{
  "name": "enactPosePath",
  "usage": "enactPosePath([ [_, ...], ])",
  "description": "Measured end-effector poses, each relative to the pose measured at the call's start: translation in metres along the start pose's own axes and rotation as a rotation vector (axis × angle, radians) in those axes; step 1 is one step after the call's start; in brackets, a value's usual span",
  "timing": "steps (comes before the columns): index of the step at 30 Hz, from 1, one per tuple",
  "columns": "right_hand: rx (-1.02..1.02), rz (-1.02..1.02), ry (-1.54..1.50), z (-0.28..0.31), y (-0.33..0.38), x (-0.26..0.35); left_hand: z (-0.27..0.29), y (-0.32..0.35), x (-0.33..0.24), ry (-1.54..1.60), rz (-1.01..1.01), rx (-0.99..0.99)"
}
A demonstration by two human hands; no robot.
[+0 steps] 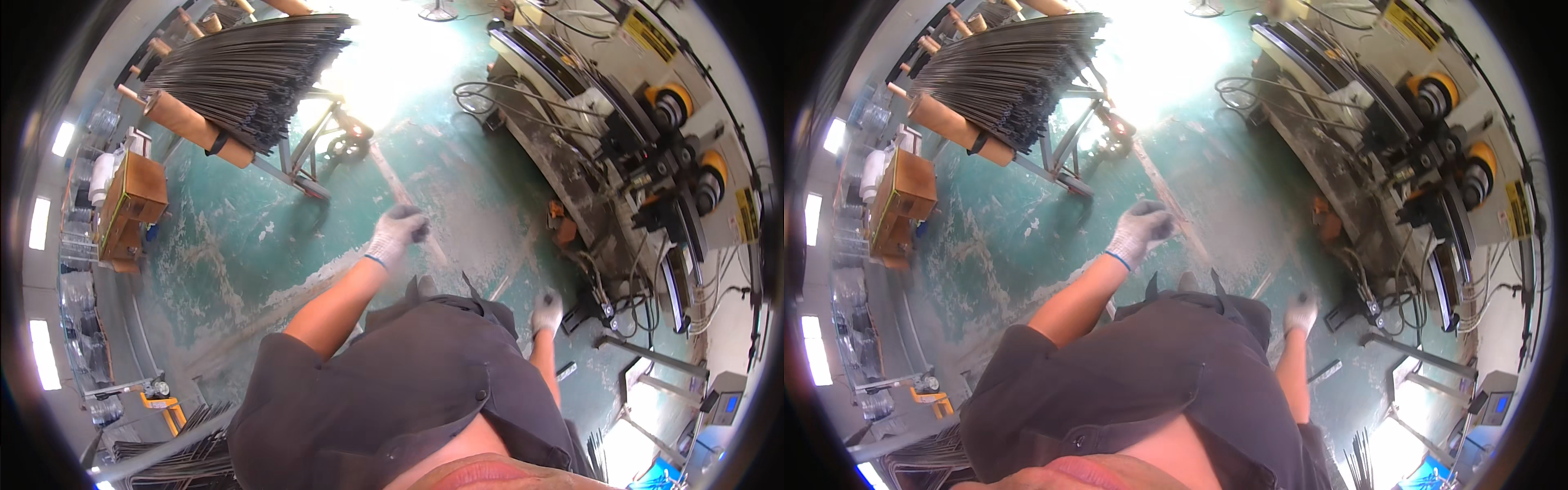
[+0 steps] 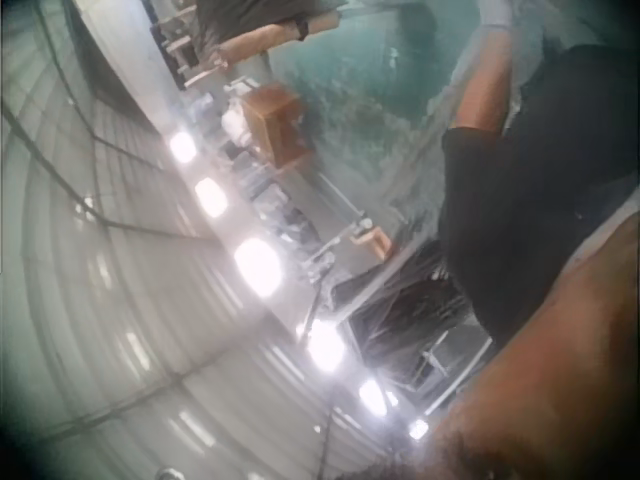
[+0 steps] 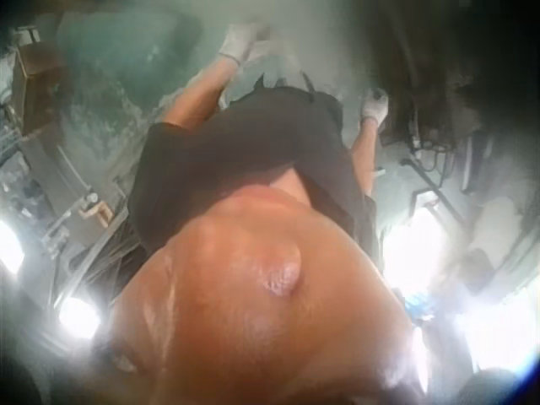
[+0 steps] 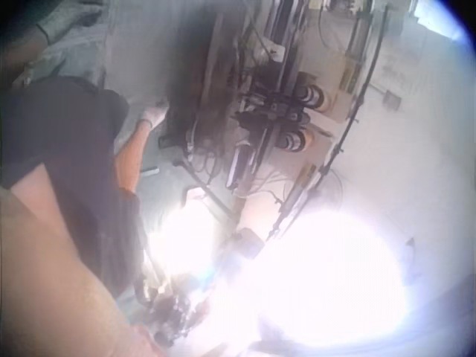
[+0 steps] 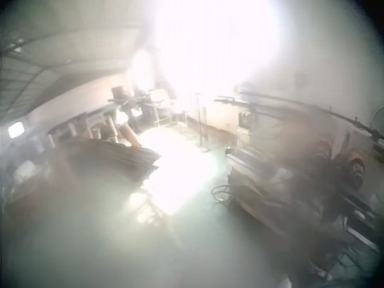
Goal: The person repeatedly feeds long metal rods into a bending machine, bends them, and stacks the finished pieces. They also measure a rod on a wooden table using a tape measure.
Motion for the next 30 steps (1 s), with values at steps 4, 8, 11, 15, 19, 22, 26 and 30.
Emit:
enactPosePath([
  [4, 0.048, 0.477, 0.081, -0.003, -0.03, 0.265, 0.083, -0.019, -0.092, -0.019, -0.332, -0.144],
  [8, 0.122, 0.894, 0.209, -0.062, -0.027, 0.472, 0.167, -0.041, -0.19, -0.328, -0.628, -0.387],
  [11, 0.206, 1.139, 0.338, -0.129, -0.014, 0.602, 0.212, -0.054, -0.245, -0.113, -0.717, -0.539],
  [15, 0.406, 1.35, 0.256, -0.242, -0.031, 0.744, 0.283, -0.08, -0.295, -0.198, -0.792, -0.62],
  [19, 0.329, 1.246, 0.787, -0.325, -0.006, 0.859, 0.317, -0.094, -0.317, -0.029, -0.604, -0.652],
  [22, 0.204, 1.272, 0.917, -0.37, 0.009, 0.887, 0.34, -0.101, -0.311, -0.026, -0.644, -0.662],
  [26, 0.531, 1.144, 0.863, -0.406, -0.003, 0.905, 0.349, -0.103, -0.311, 0.062, -0.594, -0.658],
  [30, 0.544, 1.192, 0.937, -0.395, 0.007, 0.917, 0.353, -0.111, -0.331, 0.079, -0.467, -0.577],
])
Point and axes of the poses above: each hand's wrist, its own y-axis away from the middle knuckle, its own z-axis out of the back of the hand, x = y × z, the point moved 2 cm from there along -y, towards the middle knuckle, and after that the axes turned 13 degrees about x, right-handed, at the moved point
